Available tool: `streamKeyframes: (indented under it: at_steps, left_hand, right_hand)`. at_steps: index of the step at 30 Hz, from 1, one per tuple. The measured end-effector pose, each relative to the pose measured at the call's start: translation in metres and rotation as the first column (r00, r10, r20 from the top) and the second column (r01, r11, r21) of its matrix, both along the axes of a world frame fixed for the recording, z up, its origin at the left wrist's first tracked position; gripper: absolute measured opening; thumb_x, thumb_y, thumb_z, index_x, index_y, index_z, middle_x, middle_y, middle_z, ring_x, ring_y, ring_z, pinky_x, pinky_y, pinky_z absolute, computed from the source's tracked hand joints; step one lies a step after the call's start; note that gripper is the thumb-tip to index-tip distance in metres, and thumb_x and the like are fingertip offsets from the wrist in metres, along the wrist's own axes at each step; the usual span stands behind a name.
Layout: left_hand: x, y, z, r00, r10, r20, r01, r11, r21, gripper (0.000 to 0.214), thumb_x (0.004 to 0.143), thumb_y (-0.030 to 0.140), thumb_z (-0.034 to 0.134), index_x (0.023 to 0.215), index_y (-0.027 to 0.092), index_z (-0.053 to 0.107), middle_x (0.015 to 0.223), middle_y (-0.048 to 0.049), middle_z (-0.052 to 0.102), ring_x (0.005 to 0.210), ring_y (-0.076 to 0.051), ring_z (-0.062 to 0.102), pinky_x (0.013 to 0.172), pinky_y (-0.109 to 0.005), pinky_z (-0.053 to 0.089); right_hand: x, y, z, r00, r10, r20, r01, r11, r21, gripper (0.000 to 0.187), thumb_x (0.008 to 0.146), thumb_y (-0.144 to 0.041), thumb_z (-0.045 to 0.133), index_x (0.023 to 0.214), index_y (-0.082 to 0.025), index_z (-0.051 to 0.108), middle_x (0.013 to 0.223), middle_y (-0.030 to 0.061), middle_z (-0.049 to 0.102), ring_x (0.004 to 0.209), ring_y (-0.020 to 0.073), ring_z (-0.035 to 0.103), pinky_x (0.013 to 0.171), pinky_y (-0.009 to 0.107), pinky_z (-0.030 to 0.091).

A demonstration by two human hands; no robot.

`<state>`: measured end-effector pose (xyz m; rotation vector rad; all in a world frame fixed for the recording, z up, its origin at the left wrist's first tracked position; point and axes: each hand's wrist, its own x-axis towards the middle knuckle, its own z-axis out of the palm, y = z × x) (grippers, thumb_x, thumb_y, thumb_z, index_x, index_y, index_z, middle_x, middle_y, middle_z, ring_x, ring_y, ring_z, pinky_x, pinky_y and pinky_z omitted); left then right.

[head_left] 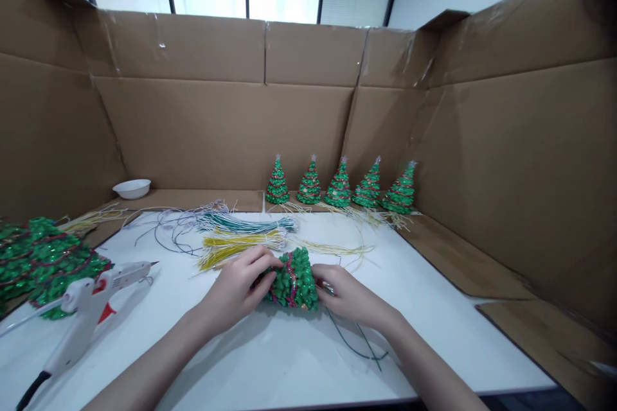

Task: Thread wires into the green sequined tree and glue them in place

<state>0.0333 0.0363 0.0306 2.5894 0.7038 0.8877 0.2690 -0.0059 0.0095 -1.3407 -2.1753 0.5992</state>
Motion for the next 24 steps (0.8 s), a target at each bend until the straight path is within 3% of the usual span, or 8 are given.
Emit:
streamKeyframes:
  at_steps: [24]
  left_hand:
    - [0.0,-0.0008,0.0,1.0,0.003,-0.011,-0.003,1.0,-0.01,0.021,0.096,0.019,0.041,0.107,0.023,0.059,0.102,-0.0048,0.06,0.093,-0.017,0.058,0.08,-0.03,0.046]
  right_hand:
    - [-0.0004,-0.0004,0.0003,1.0,0.002,0.002,-0.002,1.0,-0.005,0.024,0.08,-0.008,0.044,0.088,-0.018,0.064,0.084,0.0034,0.067,0.074,0.017,0.057,0.067,0.026,0.043]
